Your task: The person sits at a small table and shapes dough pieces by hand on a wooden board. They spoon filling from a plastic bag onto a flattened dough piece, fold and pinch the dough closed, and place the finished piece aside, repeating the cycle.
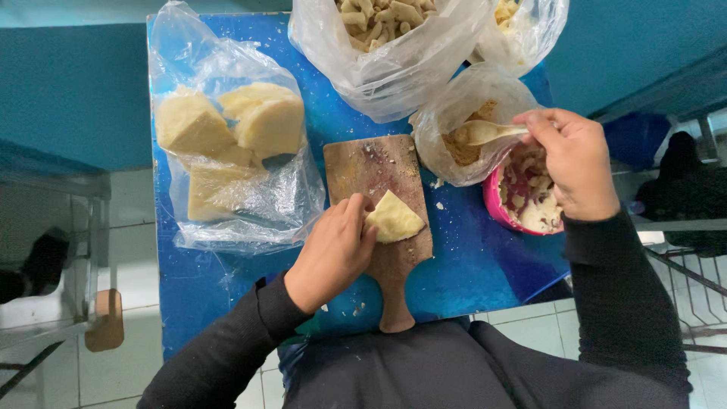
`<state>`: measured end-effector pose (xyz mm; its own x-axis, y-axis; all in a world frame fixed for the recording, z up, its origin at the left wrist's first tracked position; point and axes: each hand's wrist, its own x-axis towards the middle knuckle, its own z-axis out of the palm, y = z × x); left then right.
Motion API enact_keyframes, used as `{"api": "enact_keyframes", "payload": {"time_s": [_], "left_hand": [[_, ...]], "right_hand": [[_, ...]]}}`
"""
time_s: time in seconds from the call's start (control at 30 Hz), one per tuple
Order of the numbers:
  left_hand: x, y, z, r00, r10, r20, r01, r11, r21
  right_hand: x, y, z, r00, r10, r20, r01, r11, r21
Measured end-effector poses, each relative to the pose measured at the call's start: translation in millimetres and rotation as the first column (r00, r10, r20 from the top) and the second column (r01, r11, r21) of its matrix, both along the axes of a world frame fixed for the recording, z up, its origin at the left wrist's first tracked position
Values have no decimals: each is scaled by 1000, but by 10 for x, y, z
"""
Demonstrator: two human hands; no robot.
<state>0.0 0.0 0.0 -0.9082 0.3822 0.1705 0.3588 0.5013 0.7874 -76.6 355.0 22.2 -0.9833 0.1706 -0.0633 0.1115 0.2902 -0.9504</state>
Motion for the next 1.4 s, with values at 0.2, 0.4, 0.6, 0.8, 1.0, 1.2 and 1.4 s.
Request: {"api": "enact_keyframes", "payload": {"time_s": [0.2,0.4,0.6,0.8,1.0,1.2,1.4], "left_hand": [[-4,-2,9,1000,-4,-19,4,1000,28],[7,0,17,999,-9,-40,13,995,96],[18,35,-20,1000,0,-3,0,994,111],[27,68,-32,999,35,14,-36,992,118],[31,66,29,999,13,51,-20,989,147],[20,120,37,1000,-13,17,9,982,190],[0,115,3,993,-102,-62,112,975,189]], "right_hand": [[432,-305,155,998,62,13,-59,984,-171],[701,-714,99,965,262,25,-263,959,103],[885,-947,217,809,513,-286,-237,731,640],[1030,-1011,244,559,768,-313,-121,449,885],[1022,-739,267,686,604,-405,-30,580,814],[588,-640,282,868,336,-366,219,404,888],[740,-950,289,825,471,-312,149,352,924]]}}
